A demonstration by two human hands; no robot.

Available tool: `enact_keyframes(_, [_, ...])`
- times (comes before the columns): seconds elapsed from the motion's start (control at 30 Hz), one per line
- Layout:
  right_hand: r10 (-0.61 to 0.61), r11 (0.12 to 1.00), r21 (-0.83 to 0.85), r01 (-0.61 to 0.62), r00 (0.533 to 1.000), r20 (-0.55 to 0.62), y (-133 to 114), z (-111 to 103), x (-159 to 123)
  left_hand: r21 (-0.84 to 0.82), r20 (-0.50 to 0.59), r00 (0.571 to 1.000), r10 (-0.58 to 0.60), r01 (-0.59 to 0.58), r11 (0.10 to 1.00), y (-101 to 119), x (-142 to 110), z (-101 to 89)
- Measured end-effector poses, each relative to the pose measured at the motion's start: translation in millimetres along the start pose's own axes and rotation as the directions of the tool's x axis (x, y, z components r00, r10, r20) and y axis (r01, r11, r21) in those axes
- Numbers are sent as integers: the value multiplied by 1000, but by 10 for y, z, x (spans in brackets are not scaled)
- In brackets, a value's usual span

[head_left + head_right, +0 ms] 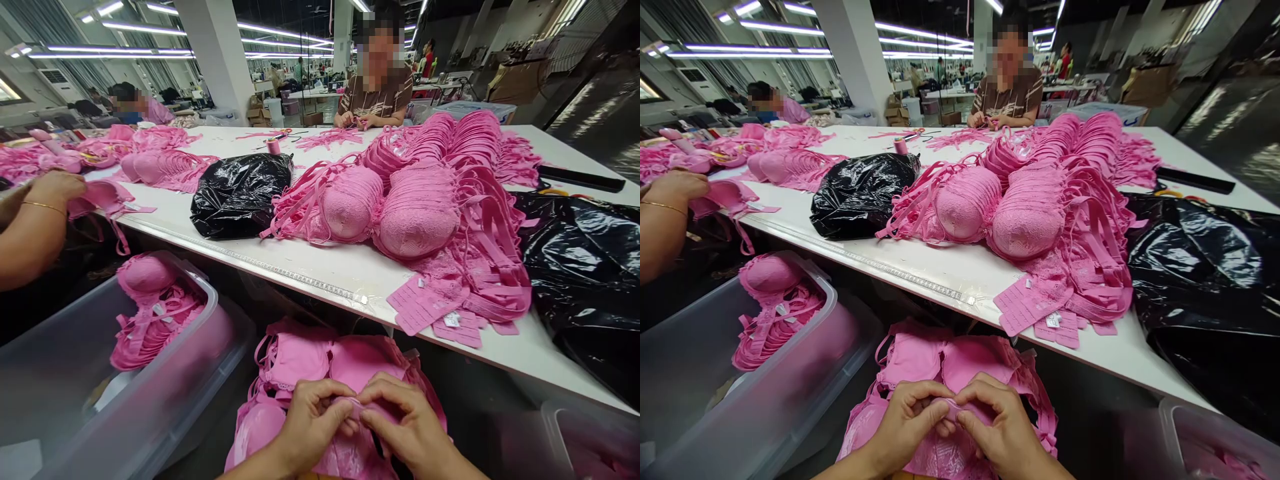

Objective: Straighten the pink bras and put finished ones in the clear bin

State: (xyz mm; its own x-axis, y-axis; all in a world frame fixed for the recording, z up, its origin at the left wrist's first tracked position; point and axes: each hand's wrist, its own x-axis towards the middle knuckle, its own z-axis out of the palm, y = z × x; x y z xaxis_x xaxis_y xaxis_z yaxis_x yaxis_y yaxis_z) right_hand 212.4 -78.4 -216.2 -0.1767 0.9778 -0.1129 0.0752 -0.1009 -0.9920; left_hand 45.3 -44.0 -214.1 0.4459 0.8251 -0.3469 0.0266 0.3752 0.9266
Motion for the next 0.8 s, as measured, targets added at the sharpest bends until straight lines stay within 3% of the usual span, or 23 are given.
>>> enact_keyframes(0.1, [-202, 961, -201, 191, 979, -33, -62, -1, 19, -155, -31, 994, -104, 98, 983, -32, 24, 11])
enact_keyframes(0.17, [-278, 917, -292, 271, 961, 18, -102, -23, 25, -189, -41, 990, -135, 125, 974, -33, 43, 3])
enact_keyframes(0.3, [-391, 856, -328, 398, 916, 91, -100, -55, 18, -213, -47, 985, -166, 152, 965, 5, 52, 14])
enact_keyframes(0.4, [-393, 870, -305, 388, 918, 49, -25, -35, 21, -231, -47, 984, -170, 155, 960, 9, 50, 53])
enact_keyframes(0.5, [-284, 940, -212, 268, 958, -47, 43, -23, 41, -208, -38, 990, -135, 124, 970, -27, 42, 72])
enact_keyframes(0.6, [1, 998, 55, 3, 998, -66, 62, -62, 62, -62, -2, 1000, 28, -28, 998, -59, 16, 49])
enact_keyframes(0.7, [240, 934, 261, -244, 970, 47, 47, -113, 76, 155, 38, 979, 202, -206, 966, -47, -4, 25])
enact_keyframes(0.8, [301, 909, 269, -319, 948, 105, 15, -106, 82, 190, -8, 988, 155, -151, 970, -11, 12, 49])
